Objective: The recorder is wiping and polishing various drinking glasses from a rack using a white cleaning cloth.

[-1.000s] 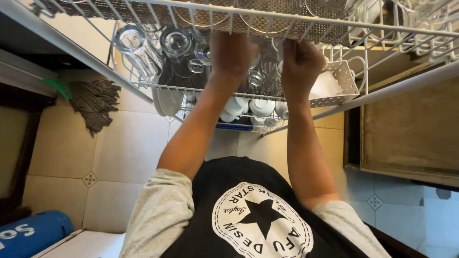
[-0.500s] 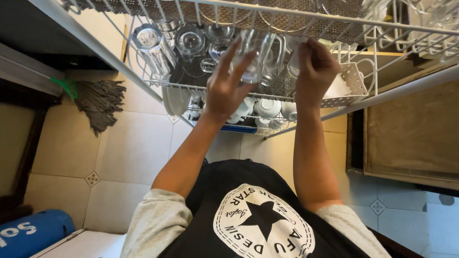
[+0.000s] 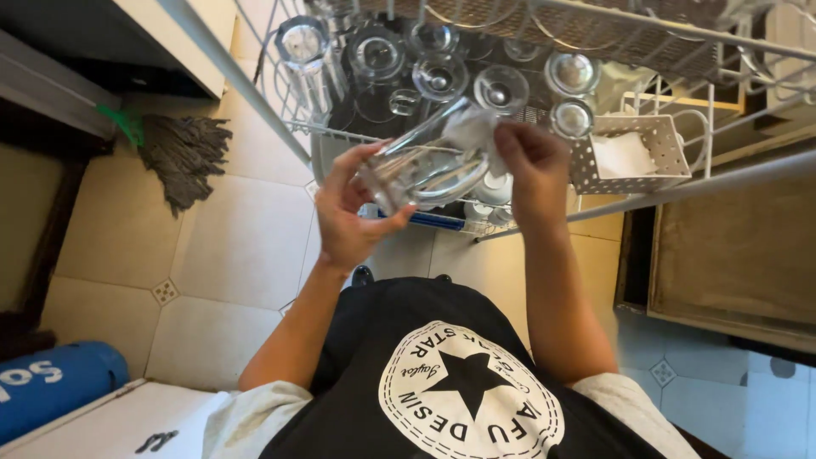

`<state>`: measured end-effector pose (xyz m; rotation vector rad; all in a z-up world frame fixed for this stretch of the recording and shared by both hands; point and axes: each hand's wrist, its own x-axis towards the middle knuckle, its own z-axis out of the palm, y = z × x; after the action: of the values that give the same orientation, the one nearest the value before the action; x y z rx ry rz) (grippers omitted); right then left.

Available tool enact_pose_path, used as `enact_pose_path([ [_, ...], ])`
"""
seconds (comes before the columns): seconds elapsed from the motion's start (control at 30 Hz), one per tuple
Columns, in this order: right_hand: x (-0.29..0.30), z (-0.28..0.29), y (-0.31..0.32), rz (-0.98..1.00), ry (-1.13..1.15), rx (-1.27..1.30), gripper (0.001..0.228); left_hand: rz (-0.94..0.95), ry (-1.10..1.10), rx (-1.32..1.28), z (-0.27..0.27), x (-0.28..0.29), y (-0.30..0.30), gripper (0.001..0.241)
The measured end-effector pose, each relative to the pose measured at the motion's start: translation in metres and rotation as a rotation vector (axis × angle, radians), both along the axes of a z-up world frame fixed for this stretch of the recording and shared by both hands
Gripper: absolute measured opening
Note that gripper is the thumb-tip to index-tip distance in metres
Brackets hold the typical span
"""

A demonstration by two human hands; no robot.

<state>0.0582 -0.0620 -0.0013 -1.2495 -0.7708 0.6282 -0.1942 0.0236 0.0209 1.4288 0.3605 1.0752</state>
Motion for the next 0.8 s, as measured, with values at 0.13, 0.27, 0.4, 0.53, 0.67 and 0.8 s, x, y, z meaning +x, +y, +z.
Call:
enact_pose_path([
  [0.13, -0.041, 0.008, -0.002, 0.148, 0.189, -0.062, 0.028, -0.028, -0.004, -0.159, -0.007, -0.036, 0.008, 0.077],
  [0.27, -0.06, 0.016, -0.01, 0.468, 0.366, -0.029, 0.039, -0.072, -0.1, -0.326, -0.018, -0.065, 0.011, 0.077],
  [0.4, -0.072, 0.035, -0.015, 0.75, 0.131, 0.132, 0.057, -0.074, -0.164, -0.395, -0.009, -0.087, 0.008, 0.078],
  [0.53, -0.088, 0.049, -0.012, 0.761, -0.166, 0.066, 0.055, -0.031, -0.174, -0.392, -0.012, -0.102, 0.007, 0.079],
  [0.67, -0.074, 0.014, -0.015, 0.739, 0.006, -0.105, 0.021, 0.003, -0.192, -0.389, -0.016, -0.11, 0.008, 0.077],
  [0.8, -0.085, 0.017, -0.011, 0.628, 0.128, -0.099, 0.029, -0.048, -0.275, -0.435, -0.025, -0.115, 0.009, 0.078],
])
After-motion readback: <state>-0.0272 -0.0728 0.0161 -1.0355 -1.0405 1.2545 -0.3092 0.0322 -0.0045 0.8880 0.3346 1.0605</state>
